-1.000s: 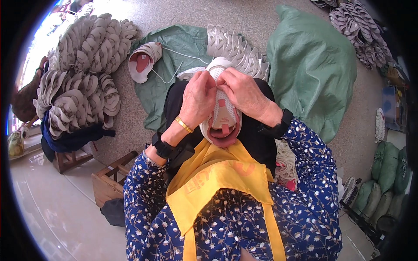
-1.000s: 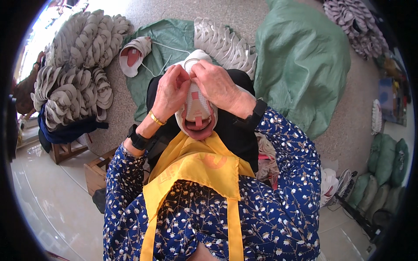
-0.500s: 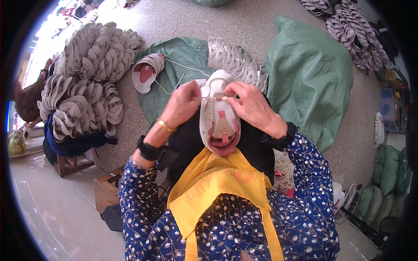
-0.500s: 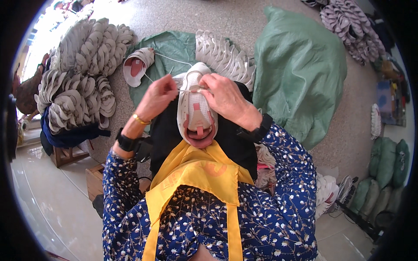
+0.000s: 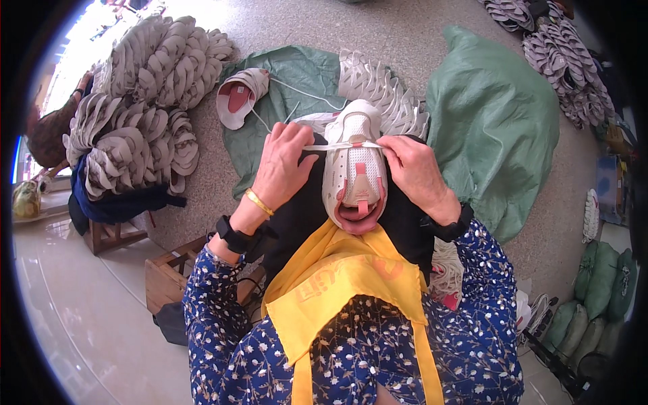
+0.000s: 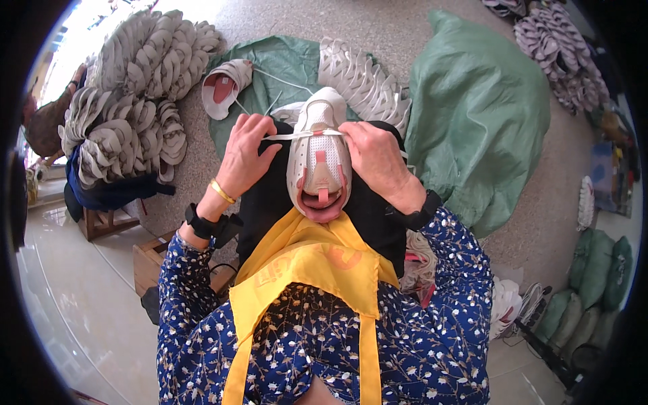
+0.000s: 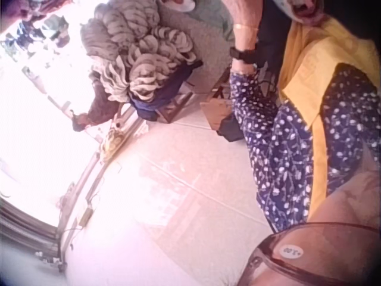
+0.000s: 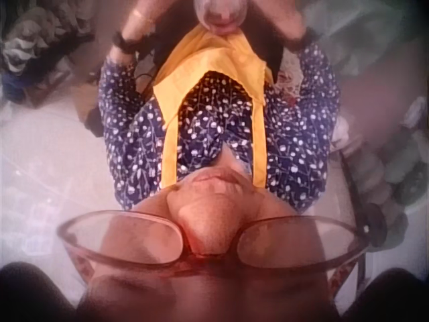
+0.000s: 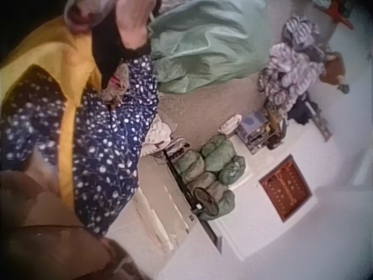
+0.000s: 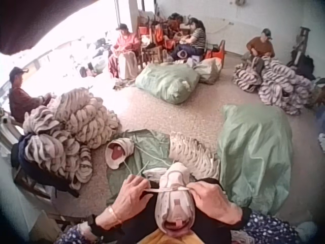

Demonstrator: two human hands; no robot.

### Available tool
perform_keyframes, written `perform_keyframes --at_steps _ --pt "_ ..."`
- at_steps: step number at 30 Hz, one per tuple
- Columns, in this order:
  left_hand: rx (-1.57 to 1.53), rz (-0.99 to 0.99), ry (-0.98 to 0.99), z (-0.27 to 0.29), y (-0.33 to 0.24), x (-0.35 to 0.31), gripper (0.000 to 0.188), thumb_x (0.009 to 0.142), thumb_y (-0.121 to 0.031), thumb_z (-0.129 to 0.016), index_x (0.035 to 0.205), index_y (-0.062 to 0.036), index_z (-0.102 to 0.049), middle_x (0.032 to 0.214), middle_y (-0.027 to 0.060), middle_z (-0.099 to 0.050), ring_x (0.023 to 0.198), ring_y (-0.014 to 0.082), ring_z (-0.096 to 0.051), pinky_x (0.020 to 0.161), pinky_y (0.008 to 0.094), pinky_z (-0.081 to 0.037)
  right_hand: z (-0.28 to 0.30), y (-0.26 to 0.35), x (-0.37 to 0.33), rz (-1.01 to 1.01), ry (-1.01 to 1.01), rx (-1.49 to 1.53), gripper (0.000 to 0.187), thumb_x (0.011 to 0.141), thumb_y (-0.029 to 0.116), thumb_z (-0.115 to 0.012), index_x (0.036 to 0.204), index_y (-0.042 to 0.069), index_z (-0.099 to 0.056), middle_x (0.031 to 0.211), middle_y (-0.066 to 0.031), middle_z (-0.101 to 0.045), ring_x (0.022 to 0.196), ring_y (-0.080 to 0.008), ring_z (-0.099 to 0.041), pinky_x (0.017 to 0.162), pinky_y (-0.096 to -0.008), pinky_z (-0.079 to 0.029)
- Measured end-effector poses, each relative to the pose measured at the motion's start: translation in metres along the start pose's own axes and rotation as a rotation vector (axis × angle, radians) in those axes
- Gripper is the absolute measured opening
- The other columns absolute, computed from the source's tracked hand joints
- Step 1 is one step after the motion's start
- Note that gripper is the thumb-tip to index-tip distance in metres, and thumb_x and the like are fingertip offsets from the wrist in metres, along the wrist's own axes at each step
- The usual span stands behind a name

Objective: The person sits on the floor and laces a white sneaker with pink accents. They thread the white shoelaces through the eyelets, pull them tight, and tie a knot. The person handles the shoe and laces by hand throughout the process.

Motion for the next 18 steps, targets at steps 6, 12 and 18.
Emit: perform_keyframes --at_steps 6,12,18 --pt "0.158 -0.131 0.027 -0.014 -0.01 0.003 0.013 0.086 -0.003 -0.067 0.093 -0.0037 -0.055 0.097 0.0129 -0.055 0.094 0.0362 -0.052 0.085 0.0438 -0.046 0.002 -0.013 -0.006 -0.078 -0.002 0.053 0.01 0.09 0.005 -0.067 0.097 0.0 -0.072 0.093 -0.0187 -0.072 0.085 -0.0376 -0.07 0.076 -0.0435 -0.056" --pt "0.211 -0.104 0.064 -0.011 -0.002 0.002 0.008 0.093 -0.005 -0.062 0.096 -0.004 -0.055 0.087 0.0152 -0.056 0.085 0.0371 -0.06 0.074 0.0451 -0.05 0.01 -0.022 -0.011 -0.168 0.04 0.16 0.01 0.087 0.006 -0.069 0.091 -0.003 -0.071 0.081 -0.0202 -0.07 0.077 -0.0373 -0.07 0.069 -0.0427 -0.055" --pt "0.146 -0.058 0.112 -0.008 -0.001 -0.001 0.007 0.093 0.0 -0.059 0.097 -0.0028 -0.053 0.087 0.018 -0.058 0.079 0.0418 -0.063 0.066 0.0482 -0.051 0.031 -0.022 -0.023 -0.16 -0.002 0.1 0.009 0.088 0.005 -0.069 0.092 -0.003 -0.071 0.081 -0.0196 -0.07 0.075 -0.0362 -0.07 0.067 -0.0413 -0.054"
Point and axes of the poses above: each hand's wrist, its own x-axis towards the middle knuckle, its own z-axis out of the back of the hand, y = z × x, the point moved 6 cm from there along x, towards the middle knuckle
